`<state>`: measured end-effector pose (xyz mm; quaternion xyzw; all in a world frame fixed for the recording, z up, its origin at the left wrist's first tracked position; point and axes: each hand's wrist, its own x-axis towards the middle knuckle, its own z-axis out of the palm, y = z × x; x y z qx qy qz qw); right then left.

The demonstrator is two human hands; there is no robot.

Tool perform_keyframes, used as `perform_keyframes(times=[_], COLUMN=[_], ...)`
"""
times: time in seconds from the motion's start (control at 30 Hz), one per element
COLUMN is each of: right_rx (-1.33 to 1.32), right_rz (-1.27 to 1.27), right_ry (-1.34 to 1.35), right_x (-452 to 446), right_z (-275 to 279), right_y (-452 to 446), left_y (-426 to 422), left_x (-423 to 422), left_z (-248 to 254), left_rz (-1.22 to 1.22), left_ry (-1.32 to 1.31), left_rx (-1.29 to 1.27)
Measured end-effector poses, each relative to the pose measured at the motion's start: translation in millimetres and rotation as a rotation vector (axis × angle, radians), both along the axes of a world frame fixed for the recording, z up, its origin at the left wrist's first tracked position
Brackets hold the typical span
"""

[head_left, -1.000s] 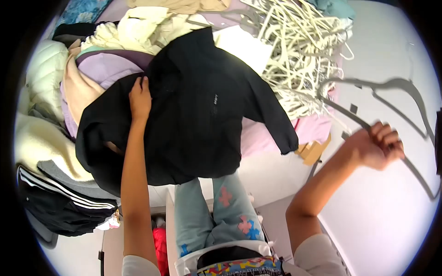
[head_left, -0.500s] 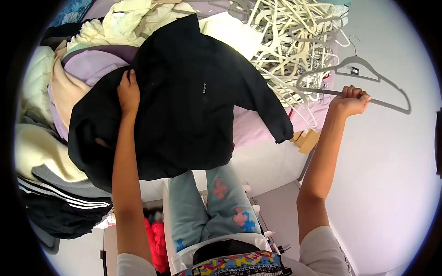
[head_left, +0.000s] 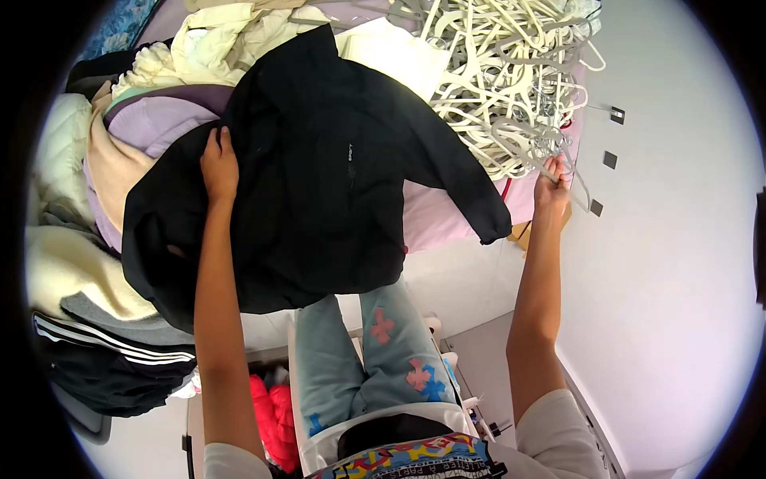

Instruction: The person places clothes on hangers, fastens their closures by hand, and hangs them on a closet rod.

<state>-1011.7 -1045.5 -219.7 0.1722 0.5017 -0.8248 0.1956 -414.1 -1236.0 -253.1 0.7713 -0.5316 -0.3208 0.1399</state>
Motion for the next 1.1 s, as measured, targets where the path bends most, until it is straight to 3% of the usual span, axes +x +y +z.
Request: perform_keyframes(times=[0.07, 0.17, 0.27, 0.4, 0.5, 0.57, 0.67, 0.87, 1.0, 1.1], right_rx=[-0.026, 0.050, -0.174, -0.424, -0.655, -0.725, -0.385, -0.639, -0.631, -0.616], right_rz=[-0.052, 0.091, 0.333, 0.379, 0.445, 0.588, 0.683, 1.019, 1.340, 1.486], right_ry=[0.022, 0.314, 0.481, 0.407, 0.163, 0.048, 0.156, -0.011, 0.095, -0.065], right_x=[8.4, 24.2, 29.2, 53.7, 82.6, 106.5, 172.7, 248.1, 300.3, 335.5], right_z=[10.7, 57.0, 113.6, 194.8, 238.4, 243.6, 241.7, 190.8, 155.7, 144.2], right_y=[7.2, -11.4, -31.1, -76.2, -92.7, -96.1, -117.8, -189.2, -228.0, -222.9], left_y=[1.4, 0.6, 1.4, 4.7, 3.4, 9.4, 21.6, 40.5, 52.7, 52.4], left_x=[2.0, 4.3, 6.0, 0.7, -19.3, -33.1, -47.4, -63.7, -56.5, -52.3], left_z=[0.3, -6.3, -12.0, -2.2, 32.5, 77.8, 117.1, 183.0, 208.1, 210.4], left_rz=[-0.004, -0.023, -0.056, 0.015, 0.096, 0.179, 0.100, 0.126, 0.188, 0.197], left_ry=[0.008, 0.007, -0.023, 0.040, 0.148, 0.270, 0.287, 0.381, 0.454, 0.508], left_rx=[0.003, 0.000, -0.040, -0.070, -0.139, -0.149, -0.247, -0.189, -0.161, -0.163])
